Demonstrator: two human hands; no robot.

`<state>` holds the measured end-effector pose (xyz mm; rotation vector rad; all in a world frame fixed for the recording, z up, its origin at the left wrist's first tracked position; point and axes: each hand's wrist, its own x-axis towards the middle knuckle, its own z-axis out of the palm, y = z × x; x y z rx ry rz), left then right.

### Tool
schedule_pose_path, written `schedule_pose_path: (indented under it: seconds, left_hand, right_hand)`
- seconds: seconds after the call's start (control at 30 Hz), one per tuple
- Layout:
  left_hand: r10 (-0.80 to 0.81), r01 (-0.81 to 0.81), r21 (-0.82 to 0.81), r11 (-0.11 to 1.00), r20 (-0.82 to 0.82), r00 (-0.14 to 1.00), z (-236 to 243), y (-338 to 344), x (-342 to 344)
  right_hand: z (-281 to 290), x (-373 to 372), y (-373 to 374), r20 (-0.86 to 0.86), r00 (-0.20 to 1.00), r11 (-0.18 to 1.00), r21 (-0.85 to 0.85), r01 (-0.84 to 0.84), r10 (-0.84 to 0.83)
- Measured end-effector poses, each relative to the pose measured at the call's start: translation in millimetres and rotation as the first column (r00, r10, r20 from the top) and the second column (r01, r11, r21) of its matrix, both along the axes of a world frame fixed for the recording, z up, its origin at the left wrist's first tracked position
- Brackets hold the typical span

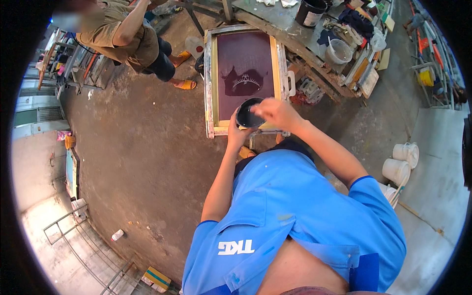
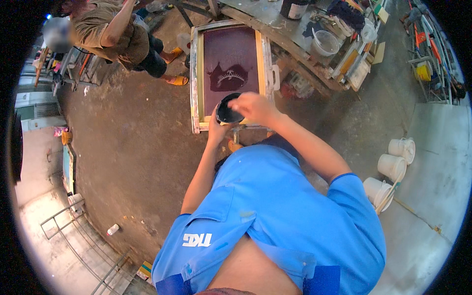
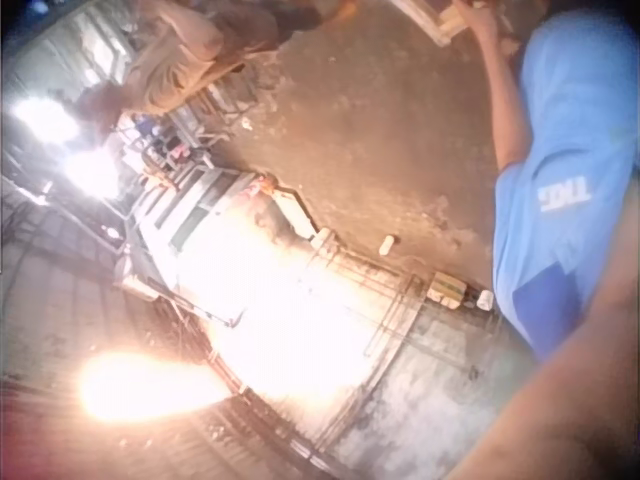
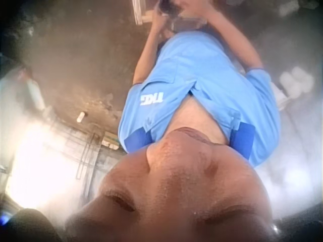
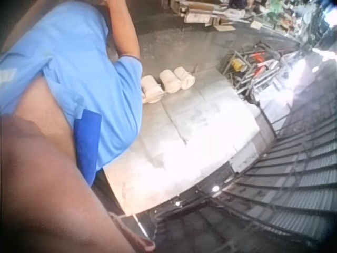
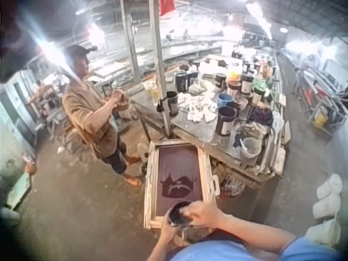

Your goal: The person uses a squeegee to pull dark ink across a screen printing frame placed over a garment on a conveyor. They then move to a prep station to pour more ink onto the screen and spread it evenly with the squeegee.

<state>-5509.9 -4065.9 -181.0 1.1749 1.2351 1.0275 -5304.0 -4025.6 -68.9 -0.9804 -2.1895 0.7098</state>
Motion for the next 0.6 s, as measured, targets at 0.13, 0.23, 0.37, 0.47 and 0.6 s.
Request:
schedule_pose_path:
  seconds: [0.13, 0.23, 0.37, 0.47, 0.6]
  left_hand:
    - [0.005, -0.004, 0.015, 1.0, -0.043, 0.999, -8, -3, -15]
    - [-0.033, 0.034, 0.013, 0.999, -0.022, 0.999, -8, 0, -20]
    - [-0.093, 0.093, 0.005, 0.996, -0.009, 0.996, 4, 8, -22]
    - [-0.06, 0.06, -0.01, 0.998, -0.028, 0.998, 5, 11, -24]
    - [-0.012, 0.012, 0.007, 1.0, -0.022, 1.0, -2, 10, -19]
  right_hand:
    - [18, 18, 0, 0.192, 0.926, 0.946, -0.073, -0.317, 0.325]
    - [26, 22, 16, 0.18, 0.938, 0.955, -0.029, -0.297, 0.297]
    - [19, 19, 34, 0.179, 0.95, 0.963, 0.036, -0.267, 0.257]
    - [17, 28, 33, 0.205, 0.96, 0.981, -0.045, -0.188, 0.193]
    - [4, 22, 19, 0.13, 0.978, 0.984, -0.092, -0.152, 0.163]
